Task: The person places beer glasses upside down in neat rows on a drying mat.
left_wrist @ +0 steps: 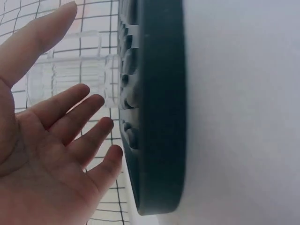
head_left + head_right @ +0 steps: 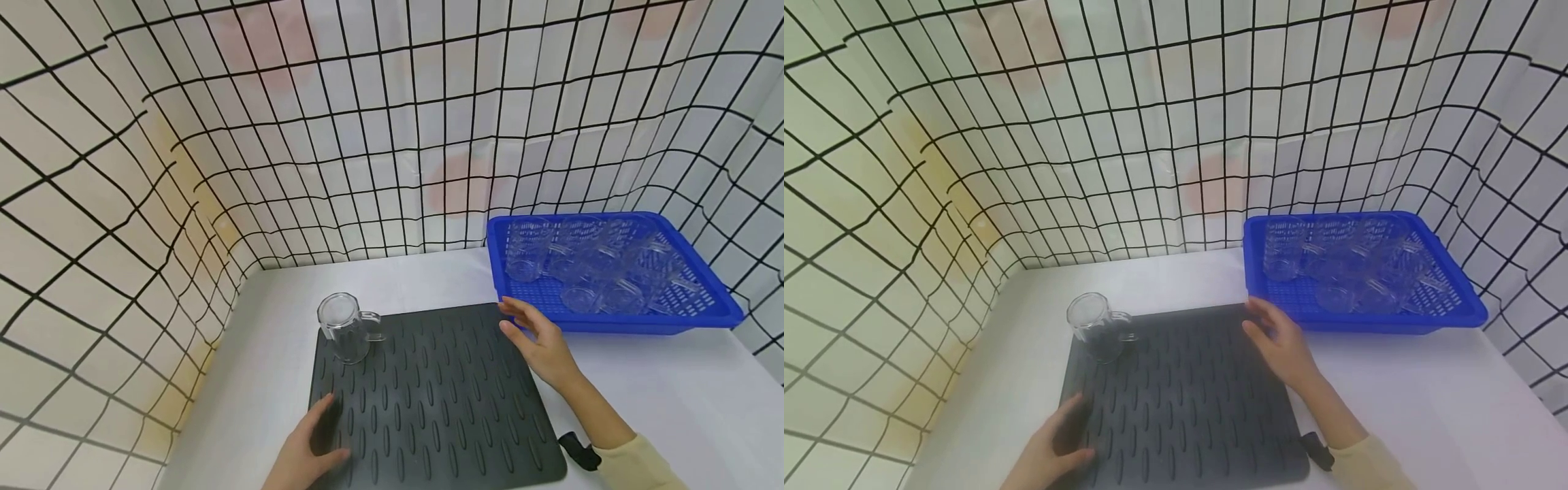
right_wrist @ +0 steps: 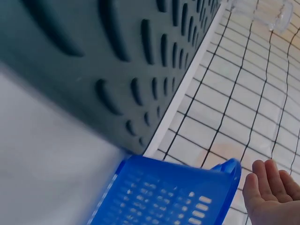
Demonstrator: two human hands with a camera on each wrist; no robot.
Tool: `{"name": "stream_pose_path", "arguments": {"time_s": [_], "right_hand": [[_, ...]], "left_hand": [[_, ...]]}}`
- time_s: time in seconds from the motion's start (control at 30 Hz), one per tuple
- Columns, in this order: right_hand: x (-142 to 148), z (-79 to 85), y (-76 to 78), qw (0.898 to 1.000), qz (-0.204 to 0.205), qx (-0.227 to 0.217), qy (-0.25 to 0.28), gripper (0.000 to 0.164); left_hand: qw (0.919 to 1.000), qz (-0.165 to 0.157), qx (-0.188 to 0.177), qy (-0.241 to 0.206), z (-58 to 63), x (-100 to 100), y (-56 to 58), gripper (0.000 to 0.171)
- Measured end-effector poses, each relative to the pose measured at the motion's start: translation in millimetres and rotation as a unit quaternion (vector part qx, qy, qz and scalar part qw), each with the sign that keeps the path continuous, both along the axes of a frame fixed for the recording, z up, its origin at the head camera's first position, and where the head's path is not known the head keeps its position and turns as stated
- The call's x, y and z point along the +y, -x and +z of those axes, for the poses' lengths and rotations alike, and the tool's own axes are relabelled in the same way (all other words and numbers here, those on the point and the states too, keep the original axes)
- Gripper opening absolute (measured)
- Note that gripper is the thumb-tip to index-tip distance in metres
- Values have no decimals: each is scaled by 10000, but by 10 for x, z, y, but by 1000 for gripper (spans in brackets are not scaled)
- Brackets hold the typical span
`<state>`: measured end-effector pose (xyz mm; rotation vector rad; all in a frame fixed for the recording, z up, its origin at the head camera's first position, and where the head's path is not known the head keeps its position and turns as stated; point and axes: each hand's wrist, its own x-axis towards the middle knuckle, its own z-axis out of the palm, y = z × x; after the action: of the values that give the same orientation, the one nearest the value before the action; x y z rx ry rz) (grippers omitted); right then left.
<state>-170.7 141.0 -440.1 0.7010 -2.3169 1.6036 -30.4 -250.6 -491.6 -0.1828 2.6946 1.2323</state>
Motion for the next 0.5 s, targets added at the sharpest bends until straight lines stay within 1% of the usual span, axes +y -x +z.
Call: {"name": "stream_pose_path", "arguments": {"time_s": [0.13,0.27,0.5], "right_hand": [[101,-24,-12,9999,-147,-55,-18,41],[202,-45,-9,9995,-304,27,-20,39],[369,-32,-5,9982,-596,70,-8,37]], "left_hand": [[10000,-82,30,-16,-29,-8,-13,97],[9998,-219,31,-12,-63,-14,-32,101],[9985,-520,-187,-57,-90,-34,-36,111]]}}
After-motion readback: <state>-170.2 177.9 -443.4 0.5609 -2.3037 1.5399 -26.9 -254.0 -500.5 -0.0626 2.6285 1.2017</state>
